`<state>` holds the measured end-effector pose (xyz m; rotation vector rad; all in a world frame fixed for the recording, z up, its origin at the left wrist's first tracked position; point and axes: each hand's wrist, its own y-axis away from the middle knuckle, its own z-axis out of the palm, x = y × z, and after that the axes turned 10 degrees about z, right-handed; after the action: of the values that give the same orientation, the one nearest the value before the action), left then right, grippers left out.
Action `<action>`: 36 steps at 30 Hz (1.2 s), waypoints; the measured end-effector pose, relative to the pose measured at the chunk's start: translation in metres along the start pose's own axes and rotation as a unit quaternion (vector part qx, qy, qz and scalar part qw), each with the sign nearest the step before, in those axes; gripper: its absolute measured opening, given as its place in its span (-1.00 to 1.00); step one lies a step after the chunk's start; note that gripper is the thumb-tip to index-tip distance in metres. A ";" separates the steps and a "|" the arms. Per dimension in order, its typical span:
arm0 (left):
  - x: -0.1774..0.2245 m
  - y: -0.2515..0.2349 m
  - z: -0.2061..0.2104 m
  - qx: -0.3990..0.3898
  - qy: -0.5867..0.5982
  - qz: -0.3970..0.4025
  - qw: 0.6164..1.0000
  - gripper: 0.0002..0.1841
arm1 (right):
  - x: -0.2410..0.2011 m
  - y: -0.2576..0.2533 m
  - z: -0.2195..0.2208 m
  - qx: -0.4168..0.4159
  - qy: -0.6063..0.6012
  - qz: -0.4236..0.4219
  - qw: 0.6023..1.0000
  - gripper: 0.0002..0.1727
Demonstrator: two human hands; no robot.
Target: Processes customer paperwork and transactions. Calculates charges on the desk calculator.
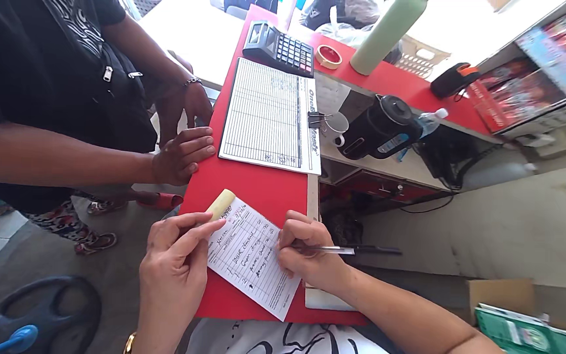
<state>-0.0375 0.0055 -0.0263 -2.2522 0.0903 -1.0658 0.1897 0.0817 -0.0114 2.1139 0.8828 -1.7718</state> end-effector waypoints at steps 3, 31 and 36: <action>0.000 0.000 0.000 0.001 0.000 0.002 1.000 -0.74 | -0.001 -0.002 -0.002 -0.024 0.009 -0.008 1.000 -0.89; -0.001 0.000 -0.001 -0.005 0.005 0.007 1.000 -0.75 | 0.010 -0.007 -0.013 0.048 -0.005 0.004 0.999 -0.83; -0.001 0.000 -0.001 -0.006 0.001 0.007 1.000 -0.74 | 0.008 -0.006 -0.011 0.057 0.004 0.013 0.998 -0.83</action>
<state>-0.0386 0.0049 -0.0264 -2.2586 0.1130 -1.0622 0.1960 0.0948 -0.0157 2.1929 0.7690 -1.8430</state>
